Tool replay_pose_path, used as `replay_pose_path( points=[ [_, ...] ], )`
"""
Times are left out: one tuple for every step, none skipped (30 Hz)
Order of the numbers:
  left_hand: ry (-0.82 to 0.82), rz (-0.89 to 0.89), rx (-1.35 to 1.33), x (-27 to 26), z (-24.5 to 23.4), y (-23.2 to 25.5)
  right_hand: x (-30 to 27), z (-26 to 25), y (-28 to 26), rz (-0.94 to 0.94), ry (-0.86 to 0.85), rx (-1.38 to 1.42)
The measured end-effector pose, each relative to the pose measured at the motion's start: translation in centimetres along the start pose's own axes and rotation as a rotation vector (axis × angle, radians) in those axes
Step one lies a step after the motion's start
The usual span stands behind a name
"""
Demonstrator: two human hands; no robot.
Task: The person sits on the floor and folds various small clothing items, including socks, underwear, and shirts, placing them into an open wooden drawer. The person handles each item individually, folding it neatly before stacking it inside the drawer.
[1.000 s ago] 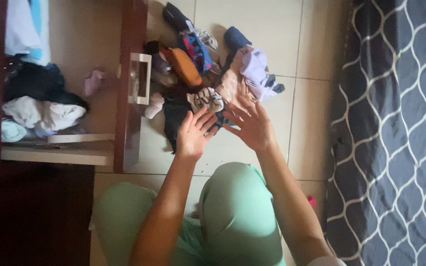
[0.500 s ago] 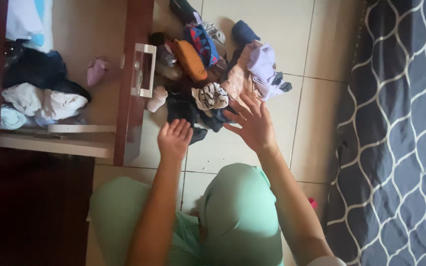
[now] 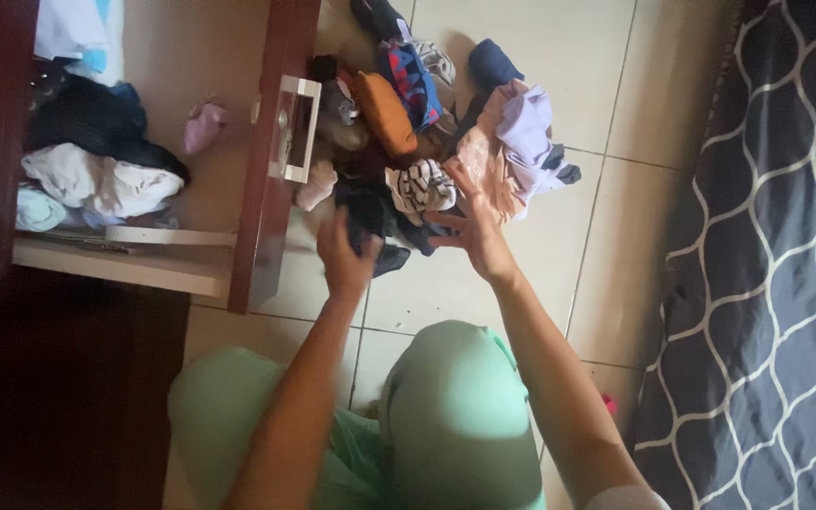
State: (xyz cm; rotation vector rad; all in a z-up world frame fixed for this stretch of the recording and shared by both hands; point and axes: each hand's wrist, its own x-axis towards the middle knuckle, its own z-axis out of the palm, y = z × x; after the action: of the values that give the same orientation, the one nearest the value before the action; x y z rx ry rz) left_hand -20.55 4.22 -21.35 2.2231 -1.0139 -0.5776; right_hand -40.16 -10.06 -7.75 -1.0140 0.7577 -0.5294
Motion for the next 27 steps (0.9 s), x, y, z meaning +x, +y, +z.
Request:
replay_pose_path(
  points=[
    [-0.111, 0.027, 0.142, -0.1, -0.8, 1.1, 0.5, -0.1, 0.2, 0.028, 0.001, -0.043],
    [-0.223, 0.053, 0.284, -0.3, -1.5, 2.1, 0.9, -0.1, 0.4, 0.042, 0.01, -0.07],
    [-0.287, 0.026, 0.334, -0.5, -1.9, 3.0, 1.3, -0.1, 0.5, 0.056, 0.019, -0.096],
    [-0.352, -0.002, 0.383, -0.7, -2.2, 3.6, 1.6, 0.0, 0.7, 0.071, 0.028, -0.123],
    [-0.416, -0.028, 0.432, -0.8, -2.3, 3.8, 1.8, 0.0, 0.8, 0.086, 0.031, -0.137],
    [-0.38, 0.007, 0.426, -0.9, -2.2, 3.7, 2.0, 0.0, 1.0, 0.101, 0.033, -0.152],
    [-0.343, 0.044, 0.418, -0.9, -1.9, 3.3, 2.2, 0.0, 1.1, 0.114, 0.036, -0.167],
    [-0.305, 0.081, 0.41, -0.9, -1.4, 2.7, 2.3, 0.1, 1.3, 0.12, 0.035, -0.156],
    [-0.253, 0.157, 0.447, -0.7, -0.8, 1.8, 2.4, 0.1, 1.5, 0.124, 0.032, -0.145],
    [-0.2, 0.233, 0.484, -0.4, -0.1, 0.8, 2.4, 0.0, 1.6, 0.128, 0.03, -0.135],
    [-0.145, 0.305, 0.522, -0.3, 0.4, -0.2, 2.5, 0.0, 1.8, 0.092, 0.009, -0.102],
    [-0.169, 0.301, 0.53, 0.0, 0.9, -1.1, 2.7, 0.1, 2.1, 0.057, -0.012, -0.069],
    [-0.195, 0.296, 0.537, 0.3, 1.4, -1.8, 2.8, 0.0, 2.4, 0.023, -0.032, -0.036],
    [-0.22, 0.292, 0.543, 0.7, 1.8, -2.3, 2.9, -0.1, 2.8, 0.022, -0.028, -0.037],
    [-0.171, 0.294, 0.433, 0.9, 2.1, -2.6, 3.0, -0.3, 3.1, 0.023, -0.021, -0.038],
    [-0.122, 0.295, 0.322, 1.2, 2.2, -2.7, 3.1, -0.6, 3.4, 0.024, -0.015, -0.039],
    [-0.072, 0.294, 0.214, 1.3, 2.2, -2.6, 3.1, -0.7, 3.8, 0.033, -0.017, 0.009],
    [-0.099, 0.17, 0.087, 1.4, 2.1, -2.4, 3.1, -0.8, 4.0, 0.042, -0.018, 0.057],
    [-0.123, 0.047, -0.04, 1.6, 1.8, -2.0, 3.2, -0.8, 4.2, 0.048, -0.023, 0.104],
    [-0.147, -0.075, -0.168, 1.7, 1.7, -1.4, 3.3, -0.9, 4.3, 0.044, -0.033, 0.142],
    [-0.138, -0.139, -0.295, 1.7, 1.6, -0.7, 3.3, -0.8, 4.3, 0.042, -0.043, 0.182],
    [-0.13, -0.201, -0.422, 1.5, 1.4, 0.0, 3.3, -0.7, 4.3, 0.04, -0.052, 0.222],
    [-0.121, -0.263, -0.55, 1.4, 1.3, 0.7, 3.2, -0.7, 4.2, 0.039, -0.054, 0.246],
    [-0.069, -0.188, -0.674, 1.3, 1.1, 1.5, 3.1, -0.5, 4.0, 0.038, -0.056, 0.269],
    [-0.018, -0.112, -0.797, 1.2, 0.8, 2.4, 3.1, -0.4, 3.8, 0.037, -0.056, 0.293],
    [0.033, -0.033, -0.918, 1.2, 0.5, 3.2, 3.1, -0.1, 3.6, 0.042, -0.066, 0.332],
    [0.002, -0.04, -1.049, 1.2, 0.0, 4.1, 3.0, 0.1, 3.2, 0.047, -0.075, 0.369]
  ],
)
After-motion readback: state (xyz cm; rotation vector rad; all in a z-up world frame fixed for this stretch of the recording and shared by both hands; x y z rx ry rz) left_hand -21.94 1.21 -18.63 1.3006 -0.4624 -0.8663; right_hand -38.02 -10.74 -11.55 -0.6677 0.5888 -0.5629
